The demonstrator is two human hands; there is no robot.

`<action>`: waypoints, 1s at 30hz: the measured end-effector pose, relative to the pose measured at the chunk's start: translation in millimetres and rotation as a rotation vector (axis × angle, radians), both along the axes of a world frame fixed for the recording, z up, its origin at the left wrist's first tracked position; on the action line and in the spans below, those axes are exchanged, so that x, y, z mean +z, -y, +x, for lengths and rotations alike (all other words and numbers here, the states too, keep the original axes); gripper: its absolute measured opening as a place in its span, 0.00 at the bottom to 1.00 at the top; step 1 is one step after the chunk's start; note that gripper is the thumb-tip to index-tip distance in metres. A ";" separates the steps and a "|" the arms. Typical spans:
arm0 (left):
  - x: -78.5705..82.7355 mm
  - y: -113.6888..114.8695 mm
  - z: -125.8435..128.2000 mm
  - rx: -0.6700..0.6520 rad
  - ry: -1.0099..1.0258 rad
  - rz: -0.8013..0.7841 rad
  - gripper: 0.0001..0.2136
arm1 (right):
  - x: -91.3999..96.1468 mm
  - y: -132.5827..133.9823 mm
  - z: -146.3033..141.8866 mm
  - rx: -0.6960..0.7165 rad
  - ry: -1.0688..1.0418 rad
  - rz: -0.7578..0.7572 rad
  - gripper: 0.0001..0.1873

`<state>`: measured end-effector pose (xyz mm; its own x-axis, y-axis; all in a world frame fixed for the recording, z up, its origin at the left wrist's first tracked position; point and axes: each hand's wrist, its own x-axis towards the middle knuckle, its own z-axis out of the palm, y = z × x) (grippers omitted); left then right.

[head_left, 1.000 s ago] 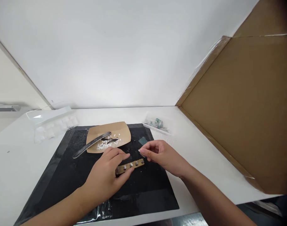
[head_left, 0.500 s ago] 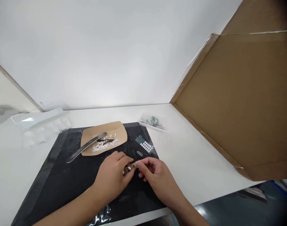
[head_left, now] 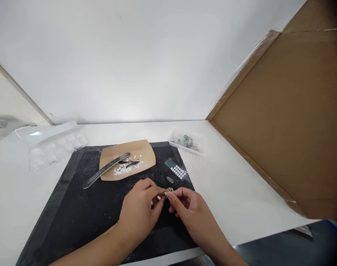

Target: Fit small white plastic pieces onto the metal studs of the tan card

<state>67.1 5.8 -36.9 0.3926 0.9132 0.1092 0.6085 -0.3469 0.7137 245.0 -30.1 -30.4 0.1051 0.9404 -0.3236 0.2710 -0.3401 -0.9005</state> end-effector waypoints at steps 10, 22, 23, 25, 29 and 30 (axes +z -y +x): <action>0.7 0.5 2.7 0.014 0.020 -0.003 0.07 | 6.2 1.8 -6.1 -0.010 0.025 0.027 0.26; 0.7 1.9 4.7 0.048 0.021 0.004 0.07 | 0.0 3.4 -14.3 -0.083 0.047 0.116 0.27; 0.2 2.0 4.8 0.048 0.023 0.009 0.07 | -0.3 3.4 -14.6 -0.082 0.051 0.122 0.27; -0.8 2.1 4.9 0.048 0.024 0.020 0.07 | -0.7 3.8 -14.9 -0.082 0.056 0.132 0.27; -1.5 2.7 4.9 0.050 0.017 0.036 0.08 | -2.4 6.1 -15.0 -0.092 0.067 0.150 0.26; -1.4 2.9 4.9 0.050 0.015 0.040 0.08 | -3.0 6.9 -15.1 -0.100 0.076 0.157 0.26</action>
<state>72.1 2.9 -38.2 0.3444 0.9266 0.1512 0.6154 -0.3444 0.7090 229.9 -36.9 -33.4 0.2187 0.9623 -0.1616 0.3124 -0.2259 -0.9227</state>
